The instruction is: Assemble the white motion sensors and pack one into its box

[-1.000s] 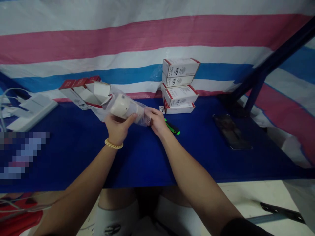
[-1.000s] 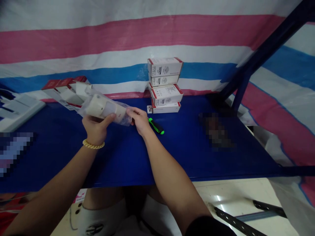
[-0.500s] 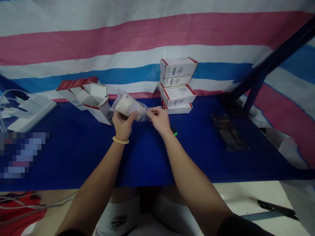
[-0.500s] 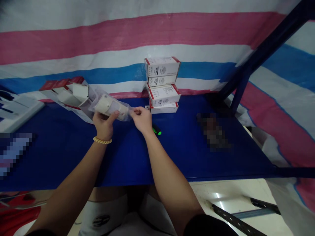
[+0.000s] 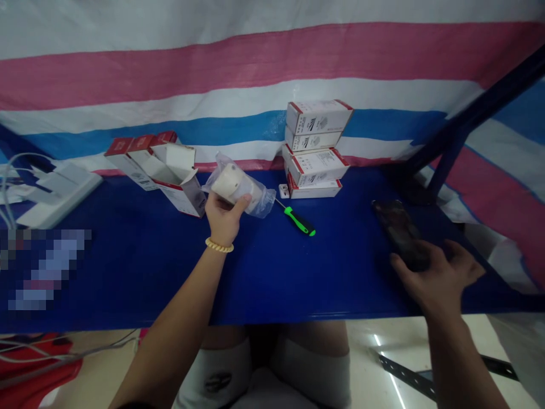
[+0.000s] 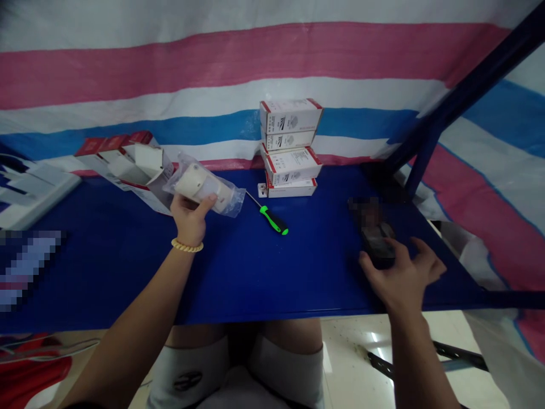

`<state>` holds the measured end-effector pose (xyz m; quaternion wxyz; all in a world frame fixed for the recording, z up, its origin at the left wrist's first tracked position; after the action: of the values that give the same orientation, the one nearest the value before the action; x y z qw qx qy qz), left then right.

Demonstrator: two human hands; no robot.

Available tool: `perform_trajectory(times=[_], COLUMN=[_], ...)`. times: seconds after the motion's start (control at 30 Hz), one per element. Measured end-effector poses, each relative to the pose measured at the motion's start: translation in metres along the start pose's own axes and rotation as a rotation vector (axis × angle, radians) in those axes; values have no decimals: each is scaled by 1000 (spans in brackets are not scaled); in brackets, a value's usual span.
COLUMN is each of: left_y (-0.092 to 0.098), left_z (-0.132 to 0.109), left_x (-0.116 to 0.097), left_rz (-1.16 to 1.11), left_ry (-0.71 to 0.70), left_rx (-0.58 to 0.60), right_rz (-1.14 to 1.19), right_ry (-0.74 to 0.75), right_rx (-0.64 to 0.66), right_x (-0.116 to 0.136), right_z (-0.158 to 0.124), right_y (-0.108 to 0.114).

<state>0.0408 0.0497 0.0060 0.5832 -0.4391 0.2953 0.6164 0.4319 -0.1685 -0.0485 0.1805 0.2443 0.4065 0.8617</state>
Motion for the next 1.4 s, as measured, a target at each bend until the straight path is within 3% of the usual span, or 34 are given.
perform_trajectory(times=[0.3,0.5,0.73,1.07,1.2,1.4], left_y=[8,6,1,5,8,12], left_z=[1,-3,-13,-26,-22,-17], left_x=[-1,1,-3,-2,-2,-7], left_rz=[-8,-36,-149,-192,-221,-207], left_ry=[24,73,210,324,327,249], left_rx=[-37,-24,36,101,77,15], right_rz=[-18,-121,-105,-197,-106,15], right_ry=[-103,-366,-246,-300,-290,-10], right_rx=[79,337,282,392,340,-27], right_x=[-2,8,1,20,13,4], right_z=[-1,2,4,6,7,1], right_y=[-3,-1,-4,-5,-6,-3])
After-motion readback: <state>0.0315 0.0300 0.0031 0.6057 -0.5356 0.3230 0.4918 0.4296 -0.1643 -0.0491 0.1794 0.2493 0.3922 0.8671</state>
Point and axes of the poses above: each hand's wrist, its own z-axis towards the middle knuckle, its own y-axis out of the back of the hand, x = y × z, the point moved 4 cm from there along z, towards the middle knuckle
